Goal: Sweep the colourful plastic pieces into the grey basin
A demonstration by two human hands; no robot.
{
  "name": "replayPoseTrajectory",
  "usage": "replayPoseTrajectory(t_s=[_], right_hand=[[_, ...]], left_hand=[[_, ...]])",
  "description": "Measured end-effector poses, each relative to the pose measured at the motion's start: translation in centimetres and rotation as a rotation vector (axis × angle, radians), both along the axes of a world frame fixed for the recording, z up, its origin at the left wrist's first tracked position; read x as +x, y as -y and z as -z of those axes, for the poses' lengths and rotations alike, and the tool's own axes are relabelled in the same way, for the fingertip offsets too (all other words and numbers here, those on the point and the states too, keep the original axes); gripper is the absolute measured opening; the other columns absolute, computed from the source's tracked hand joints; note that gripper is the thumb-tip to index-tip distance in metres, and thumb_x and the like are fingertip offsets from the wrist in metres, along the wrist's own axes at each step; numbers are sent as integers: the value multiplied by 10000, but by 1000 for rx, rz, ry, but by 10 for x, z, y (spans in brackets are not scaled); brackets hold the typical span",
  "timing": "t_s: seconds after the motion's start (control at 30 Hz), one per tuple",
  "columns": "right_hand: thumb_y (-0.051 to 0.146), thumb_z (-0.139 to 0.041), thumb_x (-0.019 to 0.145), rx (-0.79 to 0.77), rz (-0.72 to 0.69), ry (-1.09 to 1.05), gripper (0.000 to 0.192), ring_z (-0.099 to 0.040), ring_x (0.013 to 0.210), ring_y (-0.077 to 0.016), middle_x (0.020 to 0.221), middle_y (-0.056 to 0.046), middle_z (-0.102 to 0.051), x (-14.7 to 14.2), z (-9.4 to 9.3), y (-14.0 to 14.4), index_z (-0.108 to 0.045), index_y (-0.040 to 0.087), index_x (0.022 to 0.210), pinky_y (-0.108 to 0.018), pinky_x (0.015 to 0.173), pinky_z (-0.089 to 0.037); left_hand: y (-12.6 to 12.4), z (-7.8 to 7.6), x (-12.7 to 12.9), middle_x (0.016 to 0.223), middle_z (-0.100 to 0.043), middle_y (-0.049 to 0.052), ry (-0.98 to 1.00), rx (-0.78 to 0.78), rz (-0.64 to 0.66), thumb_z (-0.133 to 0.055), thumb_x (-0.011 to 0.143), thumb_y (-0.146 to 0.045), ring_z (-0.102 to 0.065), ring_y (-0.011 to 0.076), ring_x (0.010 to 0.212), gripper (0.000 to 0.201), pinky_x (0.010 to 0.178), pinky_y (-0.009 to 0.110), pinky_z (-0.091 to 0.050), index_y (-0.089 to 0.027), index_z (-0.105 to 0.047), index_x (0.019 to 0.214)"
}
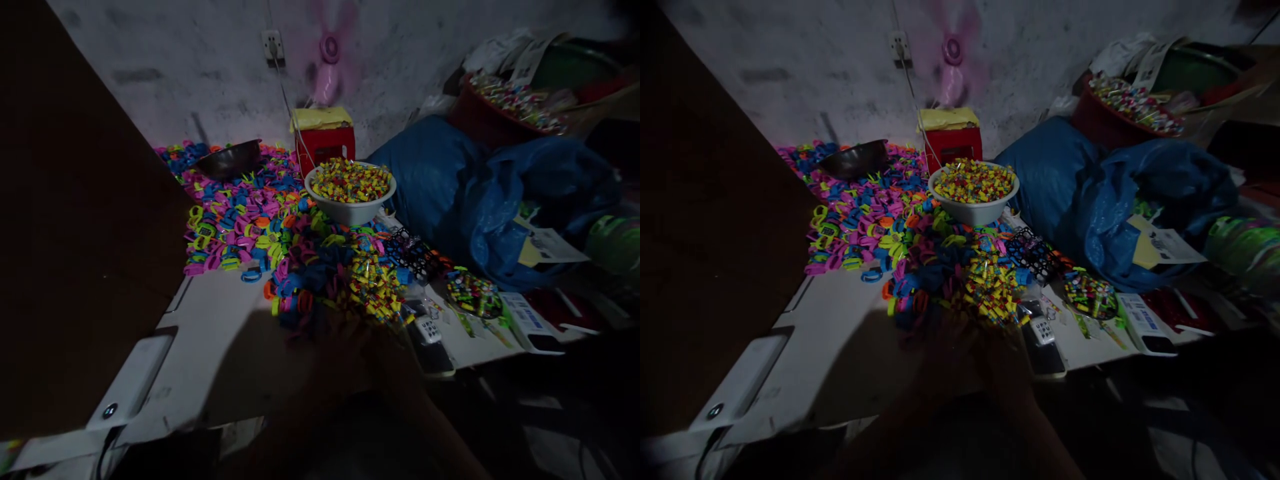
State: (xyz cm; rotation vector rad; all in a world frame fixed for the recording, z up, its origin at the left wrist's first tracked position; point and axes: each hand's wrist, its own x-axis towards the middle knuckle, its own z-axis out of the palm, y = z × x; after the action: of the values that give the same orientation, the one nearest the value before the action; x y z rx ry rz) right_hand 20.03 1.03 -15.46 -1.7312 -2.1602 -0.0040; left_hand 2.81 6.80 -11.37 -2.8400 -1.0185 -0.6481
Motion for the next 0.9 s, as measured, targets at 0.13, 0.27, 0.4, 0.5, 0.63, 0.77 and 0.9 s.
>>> replayPoseTrajectory(t_s=[0.13, 0.27, 0.4, 0.5, 0.63, 0.77, 0.9], right_hand=[[154, -462, 867, -30, 119, -42, 319, -630, 959, -270, 1052, -148, -691, 1, 3, -4, -660, 137, 1117, -421, 836, -499], [191, -428, 914, -3, -3, -187, 286, -623, 948, -228, 1029, -92, -696, 14, -1, -3, -668, 190, 1068, -388, 850, -493], [178, -373, 928, -15, -45, -363, 336, -600, 1068, -205, 1139, -65, -674, 24, -4, 3, -646, 226, 1119, -382, 918, -480], [197, -375, 913, -27, 41, -444, 366, -596, 1108, -223, 1196, -87, -654, 25, -1, 12, -613, 214, 1190, -401, 933, -480], [344, -460, 873, -107, 353, -611, 269, -666, 885, -235, 954, -107, -709, 29, 5, 30, -666, 187, 945, -340, 759, -529], [464, -463, 865, -52, 637, -704, 363, -660, 802, -222, 912, -94, -698, 60, 3, 41, -608, 179, 1035, -312, 663, -516], [440, -366, 925, 131, 509, -567, 370, -615, 939, -239, 991, -124, -649, 94, -13, 32, -567, 165, 1068, -382, 812, -496]], left_hand=[[-28, -17, 37, 1501, -400, -26, -48, -7, 153, -365, 975, -356, -256, 236, 1419, 417, 1176, 547, -55, -317, -436, 1384], [-49, -11, 46, 1511, -385, 4, -115, 24, 134, -381, 968, -395, -282, 244, 1408, 437, 1169, 572, -69, -294, -427, 1390], [-50, -4, 38, 1555, -302, 23, -161, 74, 156, -442, 939, -367, -239, 282, 1424, 532, 1164, 587, -43, -274, -343, 1454], [-32, 0, 27, 1555, -300, 46, -144, 96, 142, -427, 941, -392, -211, 299, 1433, 533, 1165, 578, -11, -257, -362, 1453], [-2, 15, 13, 1524, -359, 78, -150, 163, 149, -429, 939, -392, -251, 308, 1414, 519, 1157, 597, 2, -240, -405, 1434], [4, 33, 8, 1474, -441, 63, -140, 177, 190, -481, 925, -347, -325, 281, 1382, 448, 1153, 604, 14, -288, -490, 1369], [-9, 36, 15, 1455, -470, 26, -110, 59, 200, -493, 922, -340, -333, 269, 1383, 410, 1153, 601, 20, -340, -519, 1331]])
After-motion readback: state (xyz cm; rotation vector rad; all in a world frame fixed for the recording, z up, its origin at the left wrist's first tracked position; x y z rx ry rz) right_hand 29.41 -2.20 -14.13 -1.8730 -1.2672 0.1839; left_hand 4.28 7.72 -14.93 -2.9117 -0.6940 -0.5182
